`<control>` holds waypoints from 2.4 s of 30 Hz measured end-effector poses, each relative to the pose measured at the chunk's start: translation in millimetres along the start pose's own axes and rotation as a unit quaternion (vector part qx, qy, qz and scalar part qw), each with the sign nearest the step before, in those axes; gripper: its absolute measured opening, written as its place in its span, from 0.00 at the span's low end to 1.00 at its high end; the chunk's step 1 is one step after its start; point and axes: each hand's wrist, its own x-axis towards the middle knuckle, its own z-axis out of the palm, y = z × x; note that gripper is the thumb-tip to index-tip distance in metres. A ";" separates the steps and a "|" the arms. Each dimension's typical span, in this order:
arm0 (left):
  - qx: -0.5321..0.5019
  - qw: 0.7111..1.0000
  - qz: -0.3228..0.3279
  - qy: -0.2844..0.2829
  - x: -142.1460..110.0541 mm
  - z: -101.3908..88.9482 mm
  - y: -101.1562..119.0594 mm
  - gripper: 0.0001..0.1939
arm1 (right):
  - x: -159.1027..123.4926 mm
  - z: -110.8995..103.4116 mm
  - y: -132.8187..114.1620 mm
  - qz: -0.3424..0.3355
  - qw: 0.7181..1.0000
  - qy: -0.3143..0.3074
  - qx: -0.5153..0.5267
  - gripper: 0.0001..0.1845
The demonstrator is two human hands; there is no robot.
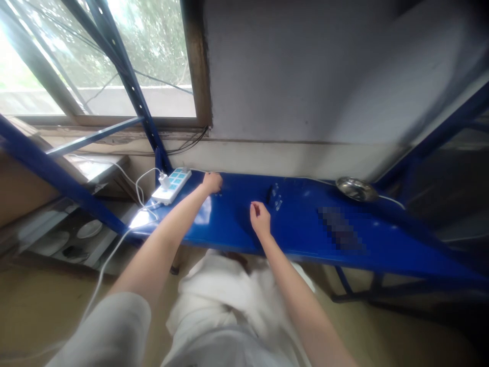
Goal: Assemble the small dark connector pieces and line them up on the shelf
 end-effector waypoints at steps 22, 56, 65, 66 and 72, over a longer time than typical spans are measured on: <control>-0.212 0.967 0.106 0.091 -31.1 47.6 139.7 0.28 | 35.0 -83.1 20.9 0.091 0.978 0.146 -0.116 0.15; -0.535 0.802 -0.079 0.253 -45.2 50.2 118.9 0.05 | 23.9 -61.6 37.8 0.073 0.984 0.057 -0.150 0.16; -0.571 0.764 -0.073 0.291 -79.8 17.1 90.9 0.08 | 25.9 -48.2 -3.0 -0.007 0.995 0.073 -0.071 0.22; -0.573 0.762 -0.066 0.294 -80.9 13.1 90.7 0.08 | 26.8 -47.4 -7.4 -0.008 0.995 0.078 -0.065 0.22; -0.577 0.759 -0.042 0.298 -85.5 0.5 91.6 0.08 | 16.0 -35.5 -26.6 0.047 0.995 0.092 0.012 0.22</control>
